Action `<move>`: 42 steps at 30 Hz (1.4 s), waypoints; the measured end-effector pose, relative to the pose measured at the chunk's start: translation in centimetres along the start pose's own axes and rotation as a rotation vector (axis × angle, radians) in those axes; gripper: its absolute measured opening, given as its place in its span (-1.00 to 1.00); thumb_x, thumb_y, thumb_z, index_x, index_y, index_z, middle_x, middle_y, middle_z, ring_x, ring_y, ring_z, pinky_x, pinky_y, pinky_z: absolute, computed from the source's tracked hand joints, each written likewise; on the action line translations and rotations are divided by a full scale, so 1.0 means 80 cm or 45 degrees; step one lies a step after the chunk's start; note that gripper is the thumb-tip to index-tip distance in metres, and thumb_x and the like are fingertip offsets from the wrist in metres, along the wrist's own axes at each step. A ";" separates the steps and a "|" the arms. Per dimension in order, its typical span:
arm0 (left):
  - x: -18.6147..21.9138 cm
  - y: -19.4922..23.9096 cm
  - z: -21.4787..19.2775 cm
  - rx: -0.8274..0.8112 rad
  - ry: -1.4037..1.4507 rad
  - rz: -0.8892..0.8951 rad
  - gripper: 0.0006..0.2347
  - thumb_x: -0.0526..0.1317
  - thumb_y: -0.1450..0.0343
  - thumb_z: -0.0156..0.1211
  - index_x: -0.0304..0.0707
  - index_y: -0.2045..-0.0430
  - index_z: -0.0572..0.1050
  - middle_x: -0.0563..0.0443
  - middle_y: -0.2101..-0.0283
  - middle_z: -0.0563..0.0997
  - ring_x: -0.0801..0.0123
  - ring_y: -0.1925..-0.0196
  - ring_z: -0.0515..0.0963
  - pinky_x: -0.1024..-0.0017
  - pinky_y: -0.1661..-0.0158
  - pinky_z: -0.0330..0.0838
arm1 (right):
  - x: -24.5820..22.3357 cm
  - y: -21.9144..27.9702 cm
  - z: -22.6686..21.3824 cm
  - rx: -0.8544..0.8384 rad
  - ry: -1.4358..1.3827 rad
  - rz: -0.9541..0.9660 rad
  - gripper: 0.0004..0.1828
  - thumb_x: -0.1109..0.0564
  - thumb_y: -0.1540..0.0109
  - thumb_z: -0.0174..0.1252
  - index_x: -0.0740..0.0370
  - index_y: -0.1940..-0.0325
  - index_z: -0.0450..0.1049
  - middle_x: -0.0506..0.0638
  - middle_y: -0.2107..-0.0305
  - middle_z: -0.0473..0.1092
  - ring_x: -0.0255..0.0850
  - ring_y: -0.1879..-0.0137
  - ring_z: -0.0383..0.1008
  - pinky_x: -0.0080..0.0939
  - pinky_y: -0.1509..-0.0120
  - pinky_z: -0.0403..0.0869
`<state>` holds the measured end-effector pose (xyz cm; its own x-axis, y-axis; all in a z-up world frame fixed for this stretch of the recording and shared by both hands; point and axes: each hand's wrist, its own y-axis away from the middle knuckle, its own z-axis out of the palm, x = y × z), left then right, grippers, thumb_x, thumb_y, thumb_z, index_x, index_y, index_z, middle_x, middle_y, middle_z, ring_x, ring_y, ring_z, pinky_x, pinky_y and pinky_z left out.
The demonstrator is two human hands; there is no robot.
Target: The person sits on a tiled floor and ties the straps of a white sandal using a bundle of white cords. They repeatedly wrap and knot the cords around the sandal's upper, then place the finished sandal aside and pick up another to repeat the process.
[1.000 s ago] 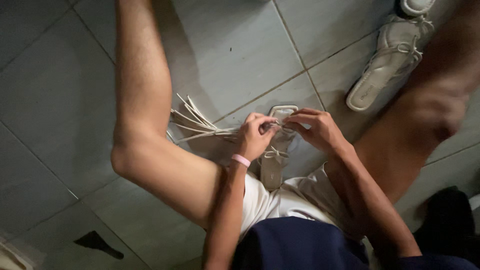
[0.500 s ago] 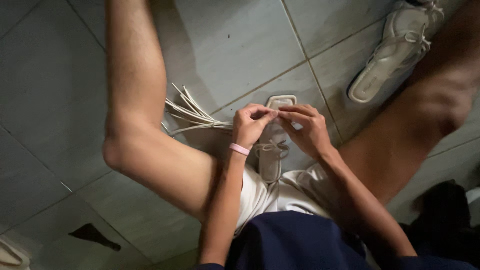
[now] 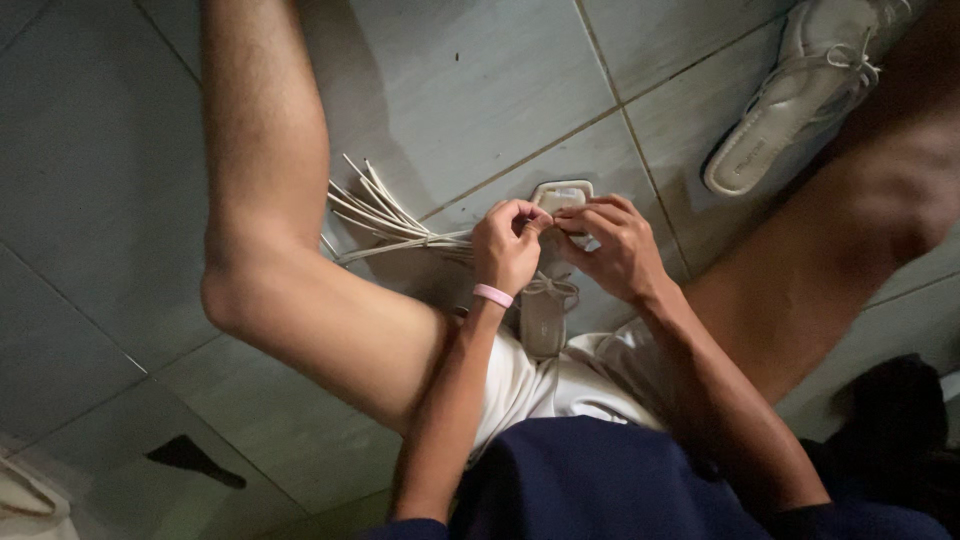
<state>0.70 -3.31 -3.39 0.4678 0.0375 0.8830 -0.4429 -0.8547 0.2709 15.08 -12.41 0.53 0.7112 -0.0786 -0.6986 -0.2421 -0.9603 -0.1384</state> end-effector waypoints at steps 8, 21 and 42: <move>0.018 -0.055 -0.081 -0.157 0.209 0.012 -0.88 -0.21 -0.46 0.35 -0.23 0.25 0.60 0.01 0.30 0.71 0.36 0.32 0.69 0.46 0.28 0.56 | 0.014 0.021 -0.028 -0.087 -0.168 0.267 -0.73 0.18 -0.17 0.42 0.16 0.06 0.61 0.00 0.04 0.58 -0.09 -0.04 0.63 -0.12 -0.15 0.57; 0.020 -0.045 -0.022 -0.583 -0.114 0.390 -0.83 -0.21 -0.27 0.49 -0.19 0.32 0.70 -0.06 0.19 0.65 0.09 0.19 0.64 0.30 0.15 0.51 | 0.003 0.024 -0.016 0.021 -0.076 0.149 -0.66 0.23 -0.10 0.46 0.24 0.04 0.63 0.05 -0.02 0.56 -0.01 -0.15 0.56 -0.08 -0.23 0.53; -0.019 0.006 -0.022 0.132 0.168 -0.324 -0.87 -0.28 -0.34 0.46 -0.38 0.46 0.63 0.02 0.52 0.67 0.59 0.51 0.54 0.55 0.43 0.44 | 0.001 -0.015 0.041 0.038 -0.284 0.018 -0.79 0.22 -0.11 0.43 0.27 0.18 0.67 0.03 0.17 0.61 -0.15 -0.01 0.63 -0.08 -0.32 0.51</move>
<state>-1.57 -2.84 -3.98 0.4472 0.3182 0.8359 -0.2408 -0.8573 0.4551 13.27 -10.36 -1.67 0.5450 -0.0279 -0.8380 -0.2728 -0.9510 -0.1458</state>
